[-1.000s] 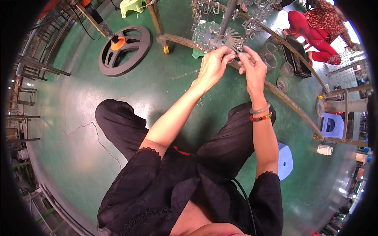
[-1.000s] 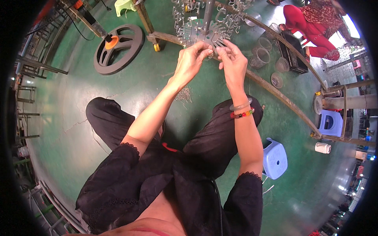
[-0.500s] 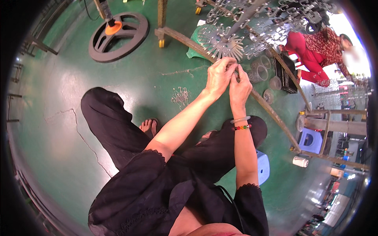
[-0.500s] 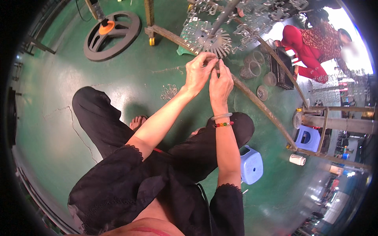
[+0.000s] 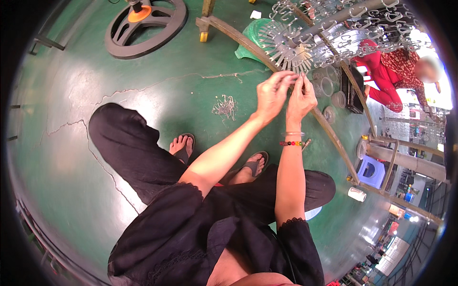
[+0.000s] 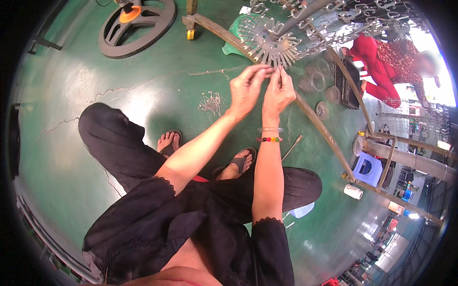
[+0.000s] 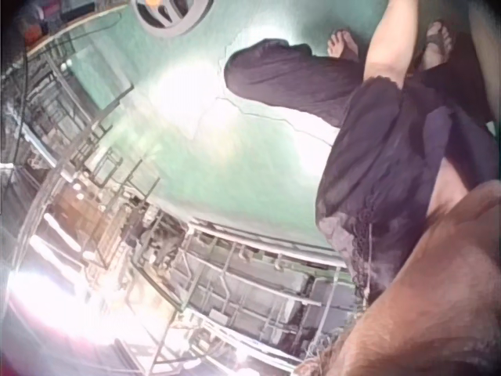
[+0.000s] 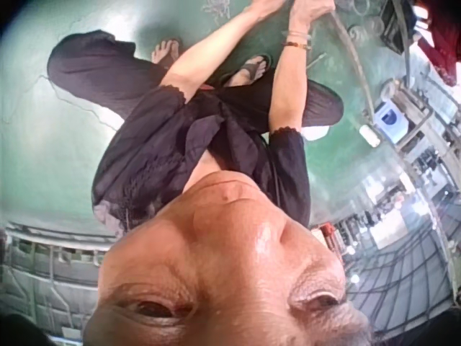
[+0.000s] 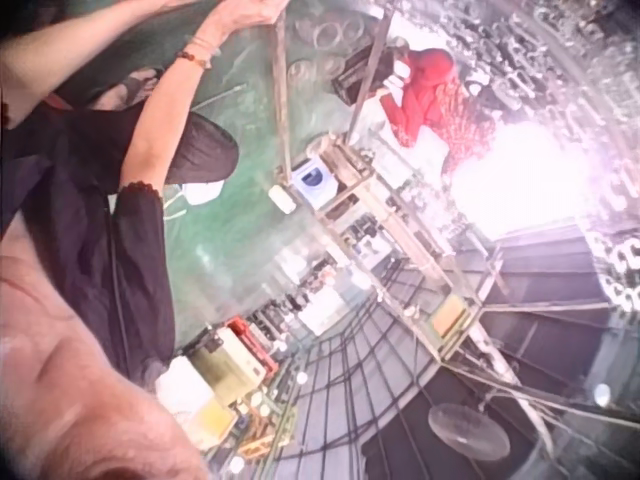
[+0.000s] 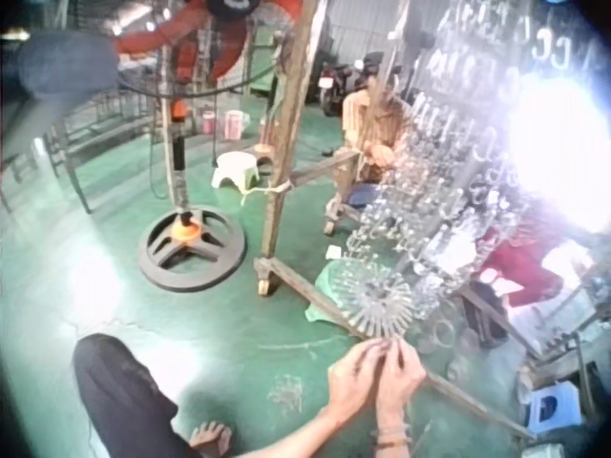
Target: The person sits on a low stool and repeatedly picks up small metal hooks from the floor, attaches them to a hanging metal rack, and secures them. The person continues this repetitive assembly process throughout the clip.
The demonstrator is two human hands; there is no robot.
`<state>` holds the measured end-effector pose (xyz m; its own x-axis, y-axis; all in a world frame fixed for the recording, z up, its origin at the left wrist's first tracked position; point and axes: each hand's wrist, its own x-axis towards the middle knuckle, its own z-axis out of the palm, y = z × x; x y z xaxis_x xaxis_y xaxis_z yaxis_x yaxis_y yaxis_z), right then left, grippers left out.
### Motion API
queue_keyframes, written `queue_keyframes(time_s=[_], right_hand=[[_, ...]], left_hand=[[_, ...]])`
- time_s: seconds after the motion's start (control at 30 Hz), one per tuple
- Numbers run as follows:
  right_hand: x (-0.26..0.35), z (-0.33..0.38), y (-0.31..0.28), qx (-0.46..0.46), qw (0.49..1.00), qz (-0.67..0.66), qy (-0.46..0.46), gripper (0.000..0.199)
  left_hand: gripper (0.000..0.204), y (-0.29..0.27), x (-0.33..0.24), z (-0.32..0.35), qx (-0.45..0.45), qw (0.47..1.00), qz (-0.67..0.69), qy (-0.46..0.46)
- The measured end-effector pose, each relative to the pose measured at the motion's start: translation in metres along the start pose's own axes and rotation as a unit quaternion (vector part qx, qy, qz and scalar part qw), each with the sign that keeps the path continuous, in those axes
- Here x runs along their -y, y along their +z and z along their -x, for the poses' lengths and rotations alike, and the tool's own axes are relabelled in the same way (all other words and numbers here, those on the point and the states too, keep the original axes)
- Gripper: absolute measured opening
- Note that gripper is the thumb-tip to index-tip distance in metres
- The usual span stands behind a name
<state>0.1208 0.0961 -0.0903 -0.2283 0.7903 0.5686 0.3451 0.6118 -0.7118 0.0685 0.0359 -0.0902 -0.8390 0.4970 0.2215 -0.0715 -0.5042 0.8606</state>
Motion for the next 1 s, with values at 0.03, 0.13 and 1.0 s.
queue_keyframes(time_s=[0.03, 0.13, 1.0], right_hand=[[-0.004, -0.002, 0.002, -0.015, 0.999, -0.036, 0.032, 0.017], [-0.014, -0.008, 0.006, -0.034, 0.996, -0.055, 0.055, 0.017], [-0.029, -0.019, 0.004, -0.061, 0.992, -0.110, 0.028, 0.014]], left_hand=[[0.017, -0.010, 0.005, 0.001, 0.022, 0.998, -0.054, -0.012], [0.018, -0.043, 0.011, -0.004, 0.026, 0.994, -0.104, -0.038], [0.014, -0.230, 0.180, -0.021, 0.371, 0.707, -0.601, 0.022]])
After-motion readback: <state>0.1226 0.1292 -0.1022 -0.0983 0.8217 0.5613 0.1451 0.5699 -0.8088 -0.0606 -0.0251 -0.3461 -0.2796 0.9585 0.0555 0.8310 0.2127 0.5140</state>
